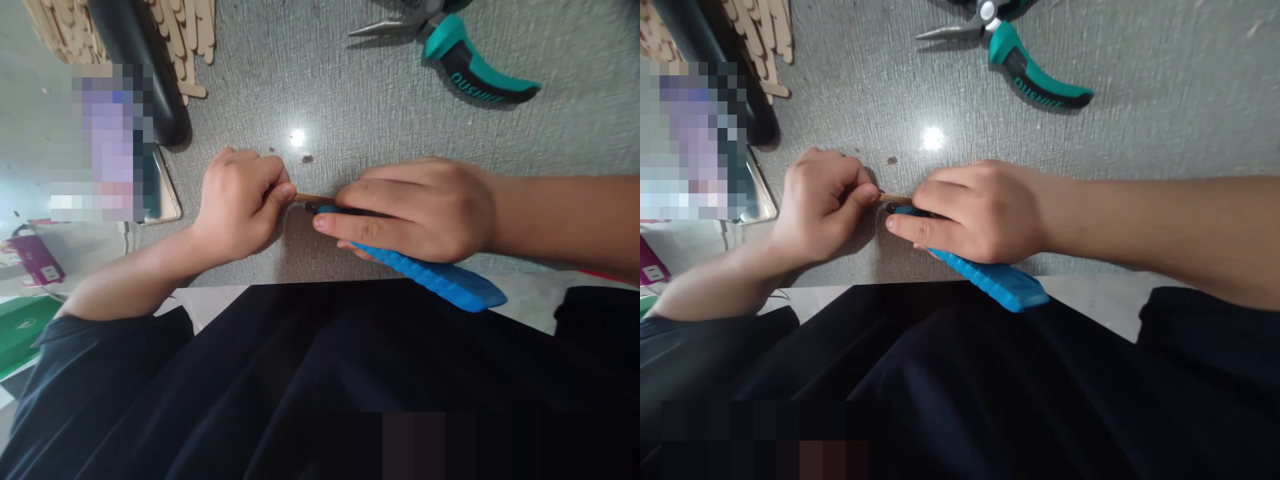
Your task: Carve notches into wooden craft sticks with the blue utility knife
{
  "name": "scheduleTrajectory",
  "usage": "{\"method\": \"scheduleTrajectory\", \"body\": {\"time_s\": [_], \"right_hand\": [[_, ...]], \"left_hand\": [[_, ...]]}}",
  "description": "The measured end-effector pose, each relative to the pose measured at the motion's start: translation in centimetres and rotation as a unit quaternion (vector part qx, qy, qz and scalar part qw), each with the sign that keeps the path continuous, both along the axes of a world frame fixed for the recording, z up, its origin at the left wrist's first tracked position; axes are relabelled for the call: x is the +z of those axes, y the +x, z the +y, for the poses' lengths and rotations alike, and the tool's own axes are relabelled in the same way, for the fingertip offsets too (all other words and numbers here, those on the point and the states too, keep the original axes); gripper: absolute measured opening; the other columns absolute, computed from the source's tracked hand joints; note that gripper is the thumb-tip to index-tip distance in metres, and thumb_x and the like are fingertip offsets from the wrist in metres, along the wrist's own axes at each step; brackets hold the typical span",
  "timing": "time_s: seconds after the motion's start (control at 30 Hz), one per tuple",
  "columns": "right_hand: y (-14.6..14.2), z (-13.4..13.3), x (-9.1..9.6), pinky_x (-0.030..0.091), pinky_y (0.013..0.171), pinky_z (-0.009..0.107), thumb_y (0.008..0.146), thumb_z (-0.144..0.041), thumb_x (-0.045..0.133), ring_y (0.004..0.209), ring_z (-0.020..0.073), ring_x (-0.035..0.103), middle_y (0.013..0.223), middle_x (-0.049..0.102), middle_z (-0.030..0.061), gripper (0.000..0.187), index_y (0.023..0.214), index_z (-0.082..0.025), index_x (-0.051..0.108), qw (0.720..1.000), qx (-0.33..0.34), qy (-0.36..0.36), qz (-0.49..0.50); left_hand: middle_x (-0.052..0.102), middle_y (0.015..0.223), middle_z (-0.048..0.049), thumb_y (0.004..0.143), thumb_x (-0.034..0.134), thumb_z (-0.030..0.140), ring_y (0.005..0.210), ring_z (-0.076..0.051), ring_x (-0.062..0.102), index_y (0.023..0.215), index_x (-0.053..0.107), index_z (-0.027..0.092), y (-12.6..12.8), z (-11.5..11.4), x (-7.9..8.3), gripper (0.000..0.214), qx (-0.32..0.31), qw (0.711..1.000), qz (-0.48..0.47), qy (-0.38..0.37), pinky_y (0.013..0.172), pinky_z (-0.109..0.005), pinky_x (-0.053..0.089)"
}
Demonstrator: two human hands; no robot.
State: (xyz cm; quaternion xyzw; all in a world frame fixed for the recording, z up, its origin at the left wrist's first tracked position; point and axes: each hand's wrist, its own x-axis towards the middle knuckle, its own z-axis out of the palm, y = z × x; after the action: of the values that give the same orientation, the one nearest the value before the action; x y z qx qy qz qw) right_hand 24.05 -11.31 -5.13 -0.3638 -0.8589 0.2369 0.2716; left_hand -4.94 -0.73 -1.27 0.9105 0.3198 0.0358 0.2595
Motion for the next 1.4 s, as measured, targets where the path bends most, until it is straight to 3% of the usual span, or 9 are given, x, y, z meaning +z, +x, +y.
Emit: {"method": "scheduleTrajectory", "body": {"time_s": [0.23,0.63,0.83,0.9,1.07,1.2,1.4], "right_hand": [[0.0,0.0,0.1,0.064,0.085,0.039,0.135,-0.038,0.036,0.097,0.0205,0.074,0.101,0.077,0.0054,0.051,0.135,-0.025,0.086,0.999,0.02,0.027,-0.006],[0.1,0.2,0.3,0.064,0.082,0.039,0.136,-0.043,0.033,0.092,0.0196,0.073,0.099,0.077,0.0051,0.057,0.132,-0.023,0.086,1.0,0.017,-0.002,0.018],[0.1,-0.1,0.2,0.064,0.083,0.037,0.135,-0.053,0.039,0.09,0.0178,0.073,0.098,0.078,0.0049,0.059,0.12,-0.022,0.087,0.999,-0.015,-0.041,0.031],[0.1,0.1,-0.1,0.061,0.079,0.036,0.136,-0.051,0.034,0.088,0.0173,0.071,0.098,0.077,0.0045,0.062,0.12,-0.022,0.087,1.0,-0.014,-0.002,0.017],[0.2,1.6,0.3,0.048,0.064,0.035,0.135,-0.045,0.038,0.079,0.0176,0.066,0.094,0.074,0.0011,0.05,0.135,-0.022,0.083,0.971,0.024,0.235,-0.049],[0.0,2.5,1.4,0.049,0.062,0.03,0.134,-0.054,0.045,0.077,0.0157,0.068,0.091,0.072,-0.0012,0.049,0.136,-0.019,0.078,0.966,0.043,0.233,-0.101],[-0.3,2.1,1.0,0.056,0.067,0.031,0.132,-0.032,0.051,0.081,0.0163,0.071,0.097,0.076,0.0015,0.03,0.131,-0.016,0.077,0.962,0.065,0.236,-0.118]], "left_hand": [[0.074,0.085,-0.0076,0.12,0.057,0.049,0.084,-0.03,0.07,0.099,0.073,0.03,-0.2,0.1,-0.1,0.033,-0.001,1.0,-0.004,0.003,0.087,-0.059,0.054],[0.072,0.083,-0.0072,0.119,0.058,0.048,0.082,-0.03,0.07,0.096,0.069,0.029,-0.1,0.1,0.1,0.031,-0.002,1.0,0.001,0.002,0.086,-0.059,0.055],[0.07,0.081,-0.0063,0.119,0.057,0.047,0.082,-0.029,0.069,0.097,0.069,0.03,-0.2,0.0,0.0,0.03,-0.002,1.0,0.0,0.008,0.086,-0.057,0.054],[0.07,0.082,-0.0066,0.12,0.056,0.047,0.082,-0.029,0.069,0.097,0.069,0.029,-0.1,0.0,0.1,0.031,-0.001,1.0,0.003,0.006,0.087,-0.057,0.054],[0.066,0.076,-0.0067,0.116,0.06,0.049,0.077,-0.03,0.066,0.091,0.071,0.029,0.2,0.1,0.2,0.034,0.013,1.0,-0.004,-0.008,0.084,-0.056,0.049],[0.062,0.073,-0.0061,0.113,0.06,0.049,0.076,-0.031,0.065,0.088,0.071,0.029,0.5,0.1,0.3,0.034,0.019,1.0,-0.01,-0.013,0.083,-0.053,0.047],[0.066,0.075,-0.0056,0.118,0.056,0.05,0.078,-0.028,0.065,0.092,0.072,0.028,0.4,0.0,0.1,0.038,-0.009,1.0,-0.009,0.01,0.082,-0.052,0.046]]}}
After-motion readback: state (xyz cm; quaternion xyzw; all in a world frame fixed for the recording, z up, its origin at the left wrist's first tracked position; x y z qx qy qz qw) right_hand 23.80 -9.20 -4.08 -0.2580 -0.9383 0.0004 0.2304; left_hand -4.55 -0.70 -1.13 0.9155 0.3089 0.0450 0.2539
